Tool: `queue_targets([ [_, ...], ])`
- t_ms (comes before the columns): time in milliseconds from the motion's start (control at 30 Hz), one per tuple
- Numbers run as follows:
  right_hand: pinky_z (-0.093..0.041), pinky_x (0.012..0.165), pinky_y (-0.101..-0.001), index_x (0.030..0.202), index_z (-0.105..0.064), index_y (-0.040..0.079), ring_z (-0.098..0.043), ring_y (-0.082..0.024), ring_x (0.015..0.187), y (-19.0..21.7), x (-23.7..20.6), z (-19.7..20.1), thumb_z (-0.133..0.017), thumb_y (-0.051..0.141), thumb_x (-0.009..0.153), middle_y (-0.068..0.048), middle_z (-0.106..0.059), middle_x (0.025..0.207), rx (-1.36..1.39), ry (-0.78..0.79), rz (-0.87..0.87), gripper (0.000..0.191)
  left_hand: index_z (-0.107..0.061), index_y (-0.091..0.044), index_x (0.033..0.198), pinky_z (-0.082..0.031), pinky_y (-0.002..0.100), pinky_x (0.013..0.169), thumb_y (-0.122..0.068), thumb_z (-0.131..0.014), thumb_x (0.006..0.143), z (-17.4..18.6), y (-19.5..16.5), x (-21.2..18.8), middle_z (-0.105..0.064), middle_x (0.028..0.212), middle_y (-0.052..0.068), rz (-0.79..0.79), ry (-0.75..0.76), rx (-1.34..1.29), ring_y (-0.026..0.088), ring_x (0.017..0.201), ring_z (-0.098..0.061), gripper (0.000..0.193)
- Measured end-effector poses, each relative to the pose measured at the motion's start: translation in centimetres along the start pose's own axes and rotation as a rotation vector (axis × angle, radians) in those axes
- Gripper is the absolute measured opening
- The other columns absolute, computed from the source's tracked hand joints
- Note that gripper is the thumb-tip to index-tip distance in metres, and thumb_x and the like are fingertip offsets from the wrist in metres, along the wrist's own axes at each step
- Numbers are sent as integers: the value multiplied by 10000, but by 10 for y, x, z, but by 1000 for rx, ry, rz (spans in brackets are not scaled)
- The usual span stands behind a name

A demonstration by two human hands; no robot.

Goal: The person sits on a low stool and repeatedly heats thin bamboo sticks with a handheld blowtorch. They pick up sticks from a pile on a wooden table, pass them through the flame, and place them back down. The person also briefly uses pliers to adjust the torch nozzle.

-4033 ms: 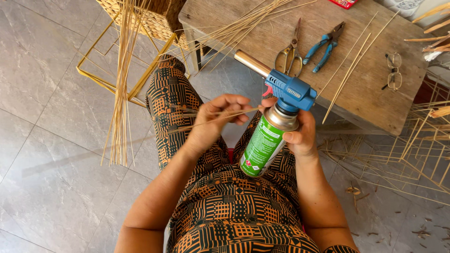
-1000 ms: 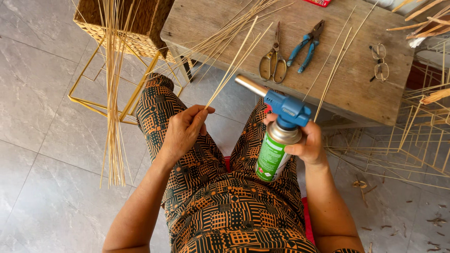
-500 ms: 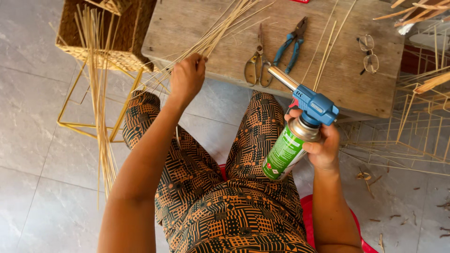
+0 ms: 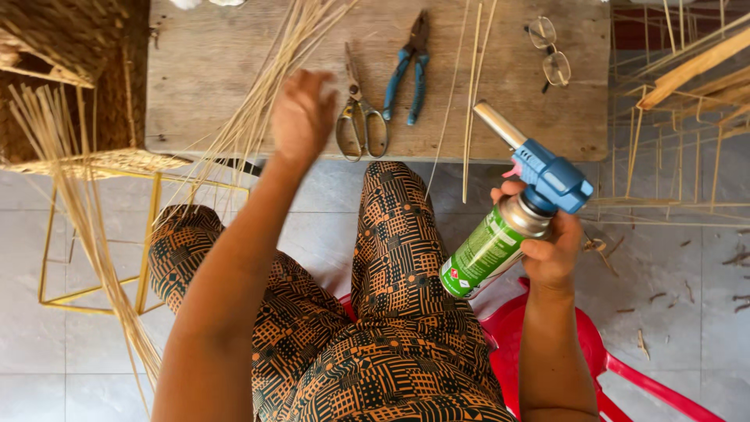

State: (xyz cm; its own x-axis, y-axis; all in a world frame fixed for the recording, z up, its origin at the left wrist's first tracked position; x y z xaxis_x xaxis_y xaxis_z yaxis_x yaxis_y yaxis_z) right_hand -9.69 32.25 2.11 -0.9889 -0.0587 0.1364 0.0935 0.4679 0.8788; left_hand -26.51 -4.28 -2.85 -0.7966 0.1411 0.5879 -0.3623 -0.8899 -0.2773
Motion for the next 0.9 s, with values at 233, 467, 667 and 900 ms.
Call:
queue_targets([
  [233, -523, 1177, -504, 1419, -517, -102, -663, -368, 1222, 5, -7, 20, -610, 44, 706, -222, -646, 1366, -19, -117, 50, 734, -507, -98, 1318, -591, 430, 574, -598, -671, 902, -72, -146, -36, -733, 924, 153, 103, 522, -45, 302, 785, -734, 671],
  [467, -530, 1155, -487, 1404, -534, -116, -666, -378, 1268, -1, -14, 20, -646, 68, 713, -228, -647, 1371, 3, -111, 11, 724, -117, 8, 1607, -587, 358, 632, -658, -651, 850, -105, -212, -47, -724, 965, 161, 244, 968, 19, 234, 785, -740, 1141],
  [667, -522, 1181, -501, 1412, -540, -111, -665, -374, 1263, -1, -17, 20, -671, 93, 716, -224, -650, 1367, 24, -108, 19, 737, -123, 77, 1593, -616, 413, 711, -193, -580, 917, -147, -198, -60, -726, 1029, 201, 285, 839, -15, 324, 853, -750, 859],
  [900, -499, 1196, -517, 1393, -543, -120, -656, -391, 1261, 5, -18, 20, -691, 70, 711, -231, -641, 1374, 28, -76, 21, 723, -594, -92, 1256, -551, 533, 849, -232, -497, 1003, -111, -156, -58, -720, 1009, 274, 602, 640, -265, 445, 948, -706, 304],
])
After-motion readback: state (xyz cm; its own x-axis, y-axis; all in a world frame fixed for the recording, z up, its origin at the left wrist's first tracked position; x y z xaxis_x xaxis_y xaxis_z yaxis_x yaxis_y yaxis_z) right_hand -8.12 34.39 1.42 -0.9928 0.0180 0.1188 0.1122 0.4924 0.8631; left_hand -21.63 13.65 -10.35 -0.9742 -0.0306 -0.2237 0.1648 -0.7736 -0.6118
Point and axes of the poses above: each hand's wrist, its own x-axis towards the middle knuckle, its own z-axis out of the back of the hand, y = z × x, the point moved 3 cm from there along x, towards the middle knuckle
